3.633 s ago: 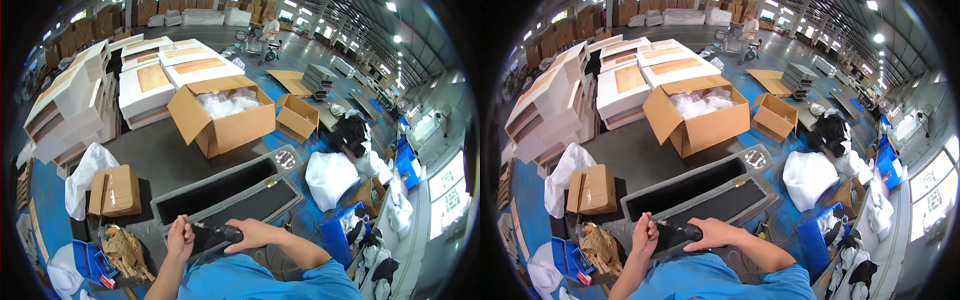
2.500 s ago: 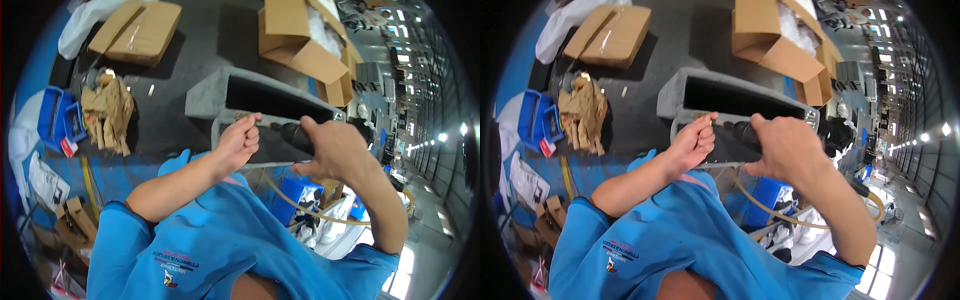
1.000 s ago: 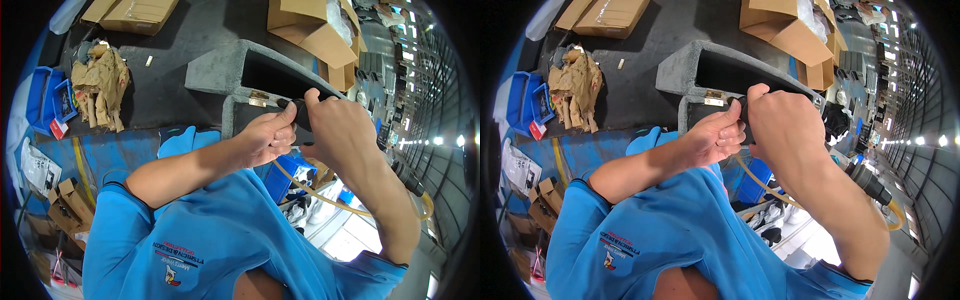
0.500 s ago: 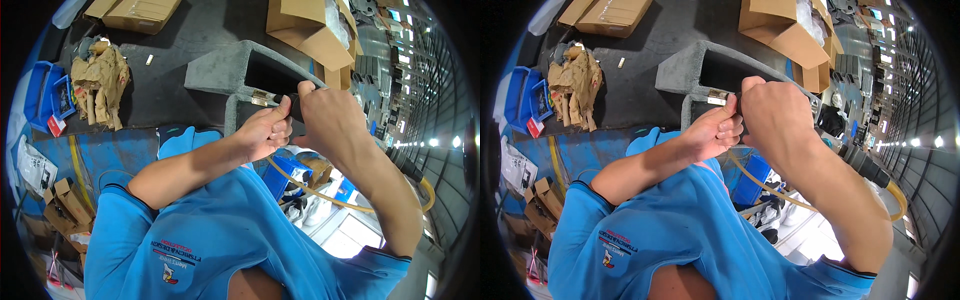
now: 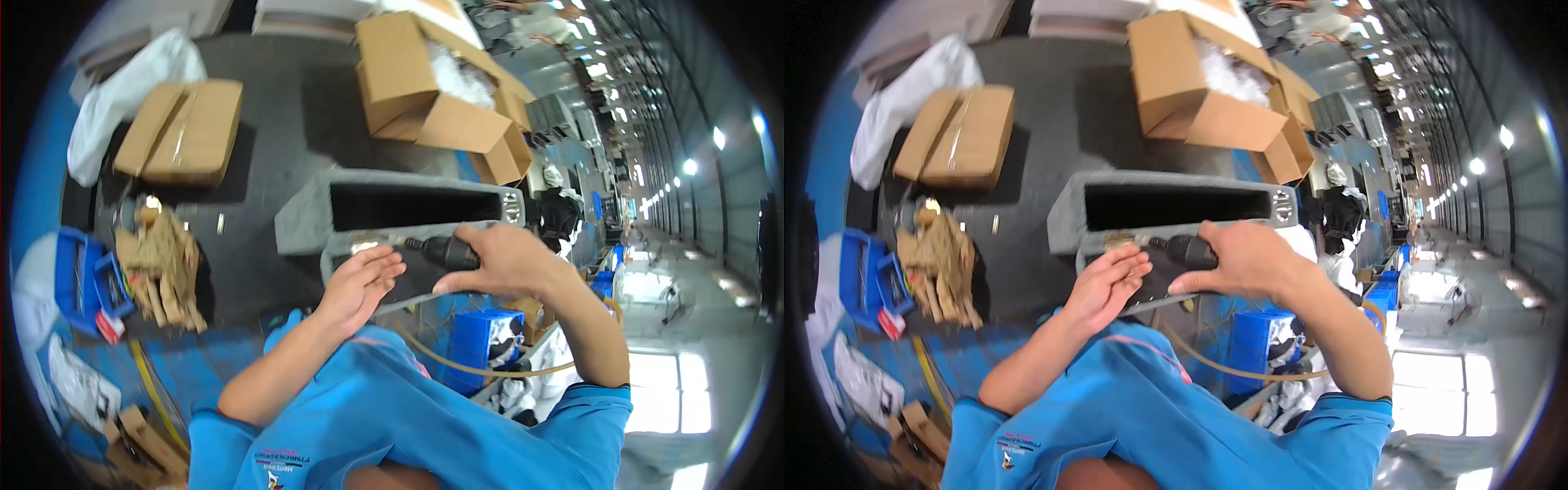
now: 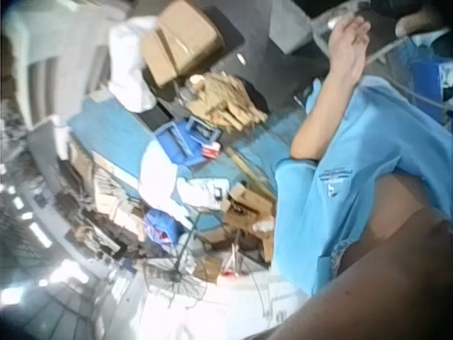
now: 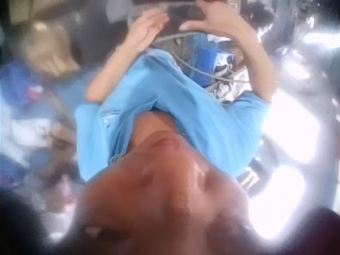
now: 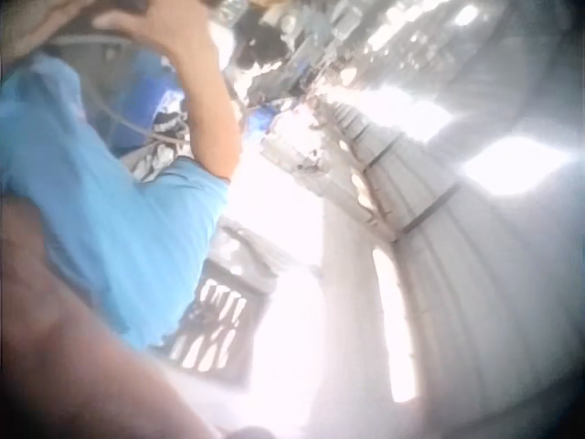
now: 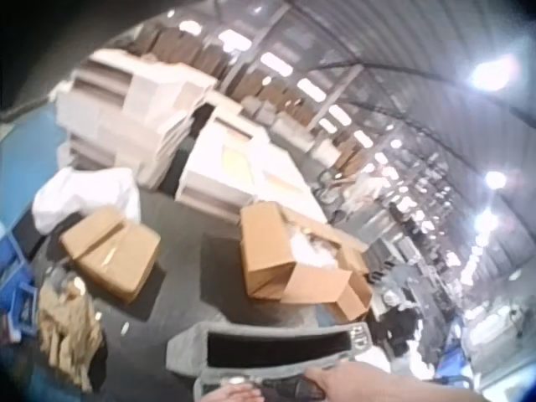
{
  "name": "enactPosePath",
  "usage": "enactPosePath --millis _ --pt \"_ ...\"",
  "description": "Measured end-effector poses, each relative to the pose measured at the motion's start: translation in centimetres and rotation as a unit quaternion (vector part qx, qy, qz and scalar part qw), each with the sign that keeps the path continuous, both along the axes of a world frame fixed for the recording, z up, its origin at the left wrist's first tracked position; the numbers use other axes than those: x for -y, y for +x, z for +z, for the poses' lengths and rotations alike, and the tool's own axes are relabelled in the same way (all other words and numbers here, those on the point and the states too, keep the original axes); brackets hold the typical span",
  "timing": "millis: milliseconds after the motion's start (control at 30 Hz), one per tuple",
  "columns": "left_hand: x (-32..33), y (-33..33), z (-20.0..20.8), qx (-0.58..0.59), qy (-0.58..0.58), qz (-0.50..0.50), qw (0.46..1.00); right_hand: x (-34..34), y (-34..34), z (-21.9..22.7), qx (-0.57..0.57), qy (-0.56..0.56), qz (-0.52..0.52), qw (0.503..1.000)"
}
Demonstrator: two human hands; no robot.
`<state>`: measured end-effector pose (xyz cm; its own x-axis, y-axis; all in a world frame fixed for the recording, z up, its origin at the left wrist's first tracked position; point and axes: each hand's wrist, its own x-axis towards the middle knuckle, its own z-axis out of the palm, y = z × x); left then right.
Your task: The person assembles a grey upholstered furniture component. They use a rubber mallet to tap a metal ring into place, then use a pneumatic drill to secure metal brackets and hinges to the frame. The person handles screws and small hardware parts throughout the process.
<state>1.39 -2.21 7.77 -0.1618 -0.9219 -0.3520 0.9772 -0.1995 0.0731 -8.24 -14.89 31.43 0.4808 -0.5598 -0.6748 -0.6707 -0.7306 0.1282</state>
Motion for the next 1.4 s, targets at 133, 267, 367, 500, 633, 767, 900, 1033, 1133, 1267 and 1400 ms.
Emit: enactPosePath --millis 133,267,367,500,633,767,900,1033,1133,1267,1400 --pt "2.0 -1.2 0.6 0.037 -0.014 -0.006 0.999 0.4 -7.0 1.0 0.092 0.024 -0.095 0.991" --pt "4.6 -2.6 1.8 0.093 0.049 0.0 0.994 1.4 -13.4 0.2 0.162 0.046 -0.144 0.975" --pt "6.3 -4.1 0.9 0.052 -0.085 -0.024 0.995 2.8 -18.9 -1.8 0.226 0.074 -0.171 0.956" --pt "9.8 -8.3 1.3 0.16 -0.019 -0.034 0.986 6.0 -25.5 -3.9 0.319 0.14 -0.196 0.916" --pt "13.6 -14.9 3.1 0.19 0.051 -0.06 0.979 9.6 -34.0 -8.3 0.421 0.183 -0.212 0.863" --pt "16.1 -20.1 4.4 0.284 0.053 -0.092 0.953 12.0 -39.8 -12.4 0.46 0.222 -0.242 0.825" --pt "17.6 -22.9 3.5 0.356 0.028 -0.081 0.93 14.0 -42.6 -12.3 0.424 0.266 -0.25 0.829" --pt "19.0 -24.0 3.2 0.352 0.013 -0.086 0.932 14.1 -44.4 -13.4 0.473 0.235 -0.242 0.814" --pt "20.1 -24.7 2.8 0.331 0.009 -0.077 0.94 14.2 -44.8 -13.6 0.464 0.23 -0.25 0.818" --pt "20.4 -24.8 2.8 0.343 0.006 -0.053 0.938 13.7 -44.3 -12.1 0.45 0.234 -0.264 0.82" --pt "20.4 -23.8 2.3 0.332 0.014 -0.059 0.941 12.7 -43.5 -11.4 0.463 0.23 -0.266 0.813"
